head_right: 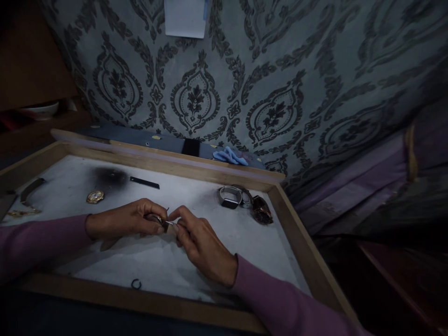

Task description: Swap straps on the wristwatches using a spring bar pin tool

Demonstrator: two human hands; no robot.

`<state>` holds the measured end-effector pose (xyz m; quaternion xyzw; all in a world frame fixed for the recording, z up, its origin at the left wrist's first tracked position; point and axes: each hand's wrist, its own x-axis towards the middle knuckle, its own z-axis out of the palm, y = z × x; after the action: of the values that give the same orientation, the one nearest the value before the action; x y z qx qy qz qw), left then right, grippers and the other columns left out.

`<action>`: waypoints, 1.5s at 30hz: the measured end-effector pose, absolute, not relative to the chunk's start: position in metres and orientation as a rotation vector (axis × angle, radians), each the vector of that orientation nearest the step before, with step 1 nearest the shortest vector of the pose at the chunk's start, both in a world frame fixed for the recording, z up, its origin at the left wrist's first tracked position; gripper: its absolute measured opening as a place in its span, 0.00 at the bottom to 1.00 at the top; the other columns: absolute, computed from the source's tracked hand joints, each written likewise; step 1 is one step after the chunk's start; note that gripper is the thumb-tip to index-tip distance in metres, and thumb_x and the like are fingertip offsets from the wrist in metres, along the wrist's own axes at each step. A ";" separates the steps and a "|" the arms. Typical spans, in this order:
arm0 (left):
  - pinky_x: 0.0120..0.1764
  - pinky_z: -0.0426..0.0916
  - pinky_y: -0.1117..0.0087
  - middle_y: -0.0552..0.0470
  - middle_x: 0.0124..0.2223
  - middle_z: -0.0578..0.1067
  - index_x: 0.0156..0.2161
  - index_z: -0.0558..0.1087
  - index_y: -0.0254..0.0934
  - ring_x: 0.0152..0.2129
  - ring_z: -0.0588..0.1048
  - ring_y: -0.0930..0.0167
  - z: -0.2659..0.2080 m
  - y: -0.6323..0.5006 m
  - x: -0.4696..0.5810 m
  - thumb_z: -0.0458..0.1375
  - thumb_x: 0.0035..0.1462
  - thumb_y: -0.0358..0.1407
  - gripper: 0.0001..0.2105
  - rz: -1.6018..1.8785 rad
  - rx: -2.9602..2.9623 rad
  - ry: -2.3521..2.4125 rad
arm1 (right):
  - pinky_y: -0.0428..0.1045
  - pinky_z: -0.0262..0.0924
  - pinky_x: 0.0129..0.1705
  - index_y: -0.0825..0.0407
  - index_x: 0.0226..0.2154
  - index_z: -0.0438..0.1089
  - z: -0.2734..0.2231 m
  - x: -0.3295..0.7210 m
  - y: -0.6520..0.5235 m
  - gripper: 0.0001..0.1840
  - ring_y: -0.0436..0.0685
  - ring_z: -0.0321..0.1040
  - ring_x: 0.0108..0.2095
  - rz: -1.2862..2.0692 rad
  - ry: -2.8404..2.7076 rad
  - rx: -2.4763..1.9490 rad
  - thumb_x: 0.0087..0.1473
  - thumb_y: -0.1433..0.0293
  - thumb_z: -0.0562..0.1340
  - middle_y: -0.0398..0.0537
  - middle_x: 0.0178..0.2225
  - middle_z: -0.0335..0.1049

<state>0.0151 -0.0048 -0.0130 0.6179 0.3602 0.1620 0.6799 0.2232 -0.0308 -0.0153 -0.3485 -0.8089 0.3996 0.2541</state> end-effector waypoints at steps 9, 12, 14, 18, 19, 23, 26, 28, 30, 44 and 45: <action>0.23 0.49 0.75 0.63 0.18 0.61 0.28 0.70 0.34 0.16 0.56 0.79 -0.014 -0.005 0.015 0.60 0.50 0.35 0.05 0.363 1.392 0.810 | 0.46 0.51 0.27 0.51 0.33 0.60 -0.017 0.224 -0.028 0.09 0.50 0.58 0.23 1.146 -2.177 -0.947 0.64 0.67 0.51 0.40 0.22 0.62; 0.23 0.50 0.75 0.62 0.18 0.61 0.28 0.70 0.34 0.17 0.57 0.78 -0.016 -0.006 0.014 0.60 0.51 0.35 0.06 0.363 1.412 0.805 | 0.46 0.50 0.26 0.51 0.32 0.60 -0.017 0.224 -0.028 0.09 0.49 0.57 0.22 1.141 -2.181 -0.943 0.64 0.67 0.51 0.39 0.22 0.62; 0.24 0.50 0.75 0.62 0.19 0.62 0.29 0.70 0.34 0.18 0.57 0.78 -0.016 -0.006 0.013 0.60 0.51 0.37 0.07 0.365 1.417 0.803 | 0.46 0.50 0.26 0.51 0.31 0.60 -0.017 0.225 -0.028 0.09 0.49 0.57 0.23 1.131 -2.187 -0.935 0.64 0.67 0.51 0.39 0.22 0.61; 0.24 0.51 0.75 0.61 0.20 0.62 0.30 0.70 0.34 0.18 0.58 0.78 -0.014 -0.008 0.013 0.61 0.51 0.38 0.08 0.353 1.404 0.803 | 0.46 0.50 0.26 0.50 0.31 0.60 -0.018 0.226 -0.028 0.09 0.49 0.57 0.23 1.122 -2.203 -0.914 0.64 0.68 0.51 0.39 0.22 0.61; 0.24 0.51 0.75 0.61 0.20 0.62 0.30 0.70 0.34 0.18 0.58 0.78 -0.014 -0.008 0.013 0.61 0.51 0.38 0.08 0.353 1.399 0.802 | 0.46 0.50 0.26 0.50 0.31 0.60 -0.018 0.226 -0.028 0.09 0.49 0.56 0.22 1.118 -2.207 -0.901 0.64 0.68 0.51 0.39 0.22 0.60; 0.25 0.52 0.75 0.61 0.20 0.63 0.31 0.71 0.34 0.19 0.58 0.78 -0.014 -0.008 0.012 0.61 0.51 0.38 0.09 0.356 1.400 0.787 | 0.46 0.50 0.26 0.50 0.31 0.59 -0.020 0.227 -0.027 0.08 0.49 0.56 0.22 1.092 -2.225 -0.872 0.63 0.69 0.51 0.39 0.22 0.60; 0.25 0.52 0.74 0.61 0.20 0.63 0.31 0.71 0.34 0.18 0.58 0.77 -0.015 -0.008 0.012 0.60 0.52 0.39 0.09 0.354 1.406 0.778 | 0.46 0.50 0.25 0.50 0.31 0.59 -0.019 0.227 -0.028 0.08 0.49 0.56 0.22 1.090 -2.226 -0.874 0.63 0.70 0.51 0.39 0.22 0.60; 0.24 0.52 0.74 0.61 0.20 0.62 0.32 0.70 0.34 0.18 0.58 0.77 -0.016 -0.008 0.012 0.60 0.52 0.39 0.09 0.359 1.406 0.772 | 0.46 0.51 0.25 0.50 0.31 0.59 -0.018 0.227 -0.028 0.08 0.48 0.56 0.22 1.097 -2.227 -0.872 0.63 0.70 0.51 0.39 0.22 0.60; 0.24 0.51 0.74 0.61 0.20 0.62 0.31 0.70 0.35 0.18 0.58 0.77 -0.016 -0.008 0.012 0.59 0.52 0.39 0.09 0.361 1.408 0.769 | 0.46 0.51 0.25 0.50 0.31 0.60 -0.018 0.227 -0.027 0.08 0.49 0.56 0.22 1.102 -2.231 -0.872 0.63 0.70 0.51 0.39 0.22 0.60; 0.23 0.52 0.75 0.62 0.20 0.61 0.31 0.69 0.35 0.18 0.58 0.78 -0.015 -0.009 0.013 0.59 0.52 0.37 0.07 0.358 1.408 0.763 | 0.46 0.50 0.25 0.50 0.30 0.58 -0.017 0.227 -0.027 0.09 0.49 0.55 0.22 1.099 -2.260 -0.871 0.63 0.70 0.51 0.38 0.22 0.59; 0.24 0.52 0.75 0.62 0.20 0.61 0.31 0.69 0.34 0.18 0.58 0.78 -0.015 -0.009 0.013 0.59 0.52 0.37 0.07 0.358 1.408 0.768 | 0.46 0.50 0.25 0.50 0.30 0.59 -0.017 0.227 -0.027 0.09 0.49 0.55 0.22 1.111 -2.258 -0.877 0.63 0.70 0.51 0.38 0.22 0.59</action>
<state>0.0134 -0.0090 -0.0149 0.6275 0.3422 0.1595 0.6810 0.2266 -0.0265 -0.0172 -0.3196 -0.8234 0.4051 0.2362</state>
